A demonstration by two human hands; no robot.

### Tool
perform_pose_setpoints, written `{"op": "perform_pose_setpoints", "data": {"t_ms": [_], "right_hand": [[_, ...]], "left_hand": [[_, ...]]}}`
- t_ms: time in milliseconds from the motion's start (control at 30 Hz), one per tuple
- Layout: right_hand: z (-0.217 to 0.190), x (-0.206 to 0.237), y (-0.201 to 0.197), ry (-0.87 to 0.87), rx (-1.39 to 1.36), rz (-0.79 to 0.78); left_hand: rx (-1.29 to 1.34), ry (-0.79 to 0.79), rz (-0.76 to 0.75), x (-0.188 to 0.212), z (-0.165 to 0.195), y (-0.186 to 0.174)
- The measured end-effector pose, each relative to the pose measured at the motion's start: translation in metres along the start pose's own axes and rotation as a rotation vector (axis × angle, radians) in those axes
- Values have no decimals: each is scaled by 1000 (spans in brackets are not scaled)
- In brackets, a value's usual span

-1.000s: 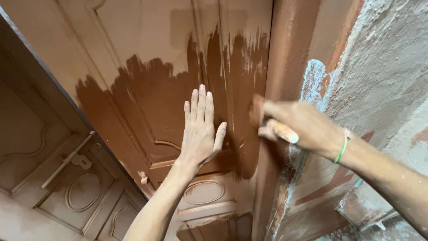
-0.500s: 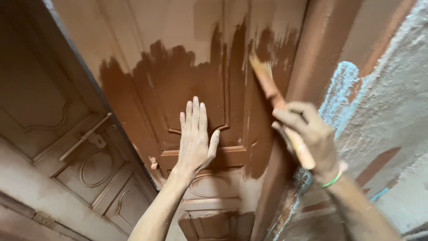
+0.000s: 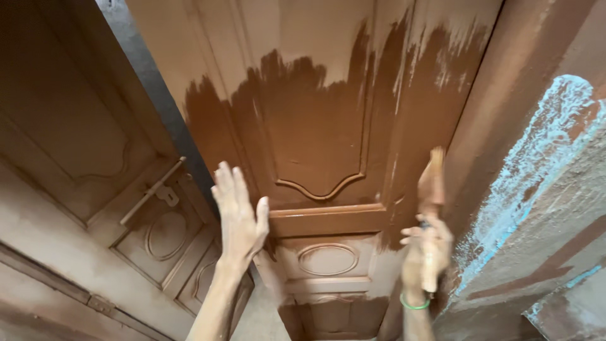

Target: The person paints a wooden paneled door brown using a wide paintbrush, steadying the door with their free hand. They work across the upper panels and rails, then move down to coat the lower panels and edges of the door.

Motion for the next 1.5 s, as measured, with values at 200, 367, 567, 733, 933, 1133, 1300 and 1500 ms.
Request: {"op": "perform_pose_setpoints", "data": {"t_ms": [200, 367, 567, 733, 933, 1133, 1300, 1500], "right_hand": [[27, 93, 76, 268, -28, -541], [-3, 159, 98, 561, -274, -796], [1, 81, 69, 258, -231, -451], [-5, 44, 7, -6, -79, 8], [32, 76, 49, 131, -87, -213], [28, 205, 90, 391, -139, -696], [9, 245, 112, 476, -297, -778], [44, 132, 33, 324, -138, -284]], "left_hand": [[-26, -119, -8, -5, -55, 7], [294, -612, -99, 15, -89, 27], [258, -435, 92, 6, -104, 23], [316, -409, 104, 17, -110, 28], [186, -483, 59, 16, -116, 32], [204, -486, 69, 24, -106, 18], [190, -547, 30, 28, -106, 14], [233, -529, 58, 37, -102, 6]]}}
Point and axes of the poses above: each hand's wrist, its own x-axis away from the middle knuckle, its own y-axis out of the palm, z = x × y, the point moved 8 cm from there along -x, towards the middle knuckle, and after that the axes turned 15 degrees about z, right-handed, at the moved point
